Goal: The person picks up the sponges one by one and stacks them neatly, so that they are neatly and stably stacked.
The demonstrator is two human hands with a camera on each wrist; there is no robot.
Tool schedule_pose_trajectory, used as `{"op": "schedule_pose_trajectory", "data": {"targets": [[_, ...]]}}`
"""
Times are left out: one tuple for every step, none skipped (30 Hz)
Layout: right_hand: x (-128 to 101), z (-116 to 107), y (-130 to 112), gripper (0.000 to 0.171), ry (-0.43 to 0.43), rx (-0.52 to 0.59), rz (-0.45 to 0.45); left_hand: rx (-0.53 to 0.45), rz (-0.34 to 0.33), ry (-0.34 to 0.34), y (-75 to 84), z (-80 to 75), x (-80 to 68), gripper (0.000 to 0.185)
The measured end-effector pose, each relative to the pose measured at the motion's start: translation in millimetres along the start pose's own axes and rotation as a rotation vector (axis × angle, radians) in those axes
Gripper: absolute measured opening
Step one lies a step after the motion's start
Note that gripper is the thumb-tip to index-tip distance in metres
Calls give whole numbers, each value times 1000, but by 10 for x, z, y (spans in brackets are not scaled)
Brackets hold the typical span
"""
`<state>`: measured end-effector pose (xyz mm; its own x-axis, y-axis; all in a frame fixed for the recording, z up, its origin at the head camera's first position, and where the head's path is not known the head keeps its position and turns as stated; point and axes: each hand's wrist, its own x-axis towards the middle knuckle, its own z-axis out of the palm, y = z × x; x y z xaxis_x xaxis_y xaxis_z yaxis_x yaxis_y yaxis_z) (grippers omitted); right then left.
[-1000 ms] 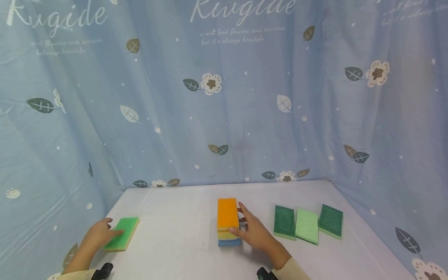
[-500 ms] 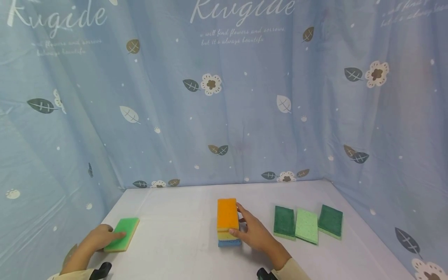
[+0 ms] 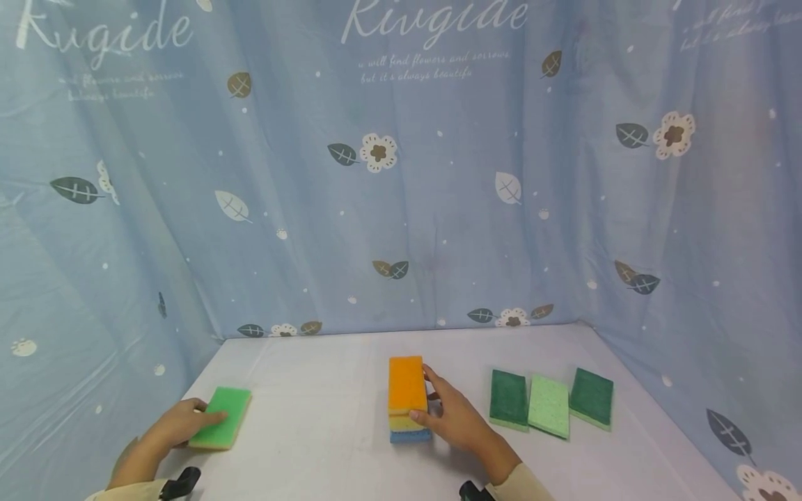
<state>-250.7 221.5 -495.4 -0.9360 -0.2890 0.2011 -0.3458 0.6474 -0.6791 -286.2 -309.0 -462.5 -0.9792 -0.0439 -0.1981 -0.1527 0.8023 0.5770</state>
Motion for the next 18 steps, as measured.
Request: {"op": "schedule_pose_trajectory", "data": {"targets": [[1, 1, 0, 90, -1, -3, 2, -46, -3, -7, -3, 0, -6, 79], [0, 1, -2, 90, -1, -5, 2, -97, -12, -17, -8, 0, -7, 73], [1, 0, -3, 90, 0, -4, 3, -147, -28, -25, -9, -1, -5, 70], [1, -2, -5, 90, 0, -4, 4, -192, -39, -35, -5, -4, -4, 67], [1, -5, -9, 90, 1, 0, 4, -230, -48, -42, -2, -6, -4, 65], [2, -7, -7, 90, 1, 1, 4, -266, -59, -48, 1, -8, -1, 64], [1, -9, -10, 90, 2, 1, 6, -299, -73, -50, 7, -9, 0, 62], [0, -11, -12, 90, 2, 4, 6, -326, -82, -52, 10, -8, 1, 61], [0, -11, -12, 89, 0, 2, 7, -351, -81, -54, 17, -8, -3, 61], [-1, -9, -12, 89, -2, 1, 7, -375, -78, -57, 19, -6, -10, 59], [0, -8, -11, 89, -3, 0, 7, -399, -81, -55, 21, 0, -14, 58], [0, -6, -9, 89, -4, -2, 5, -426, -78, -57, 23, 6, -21, 56], [0, -4, -10, 89, -5, -1, 4, -455, -74, -62, 26, 14, -27, 54], [-1, -2, -9, 89, -5, 2, 3, -485, -71, -65, 28, 23, -29, 53], [-1, -1, -7, 90, -4, 3, 1, -514, -65, -72, 31, 32, -31, 52], [-1, -1, -5, 90, -3, 6, -2, -538, -63, -76, 33, 43, -31, 51], [-1, 0, -1, 90, -3, 8, -5, -560, -64, -79, 37, 54, -27, 51], [0, 1, 2, 90, -3, 10, -7, -575, -60, -84, 44, 63, -26, 52]]}}
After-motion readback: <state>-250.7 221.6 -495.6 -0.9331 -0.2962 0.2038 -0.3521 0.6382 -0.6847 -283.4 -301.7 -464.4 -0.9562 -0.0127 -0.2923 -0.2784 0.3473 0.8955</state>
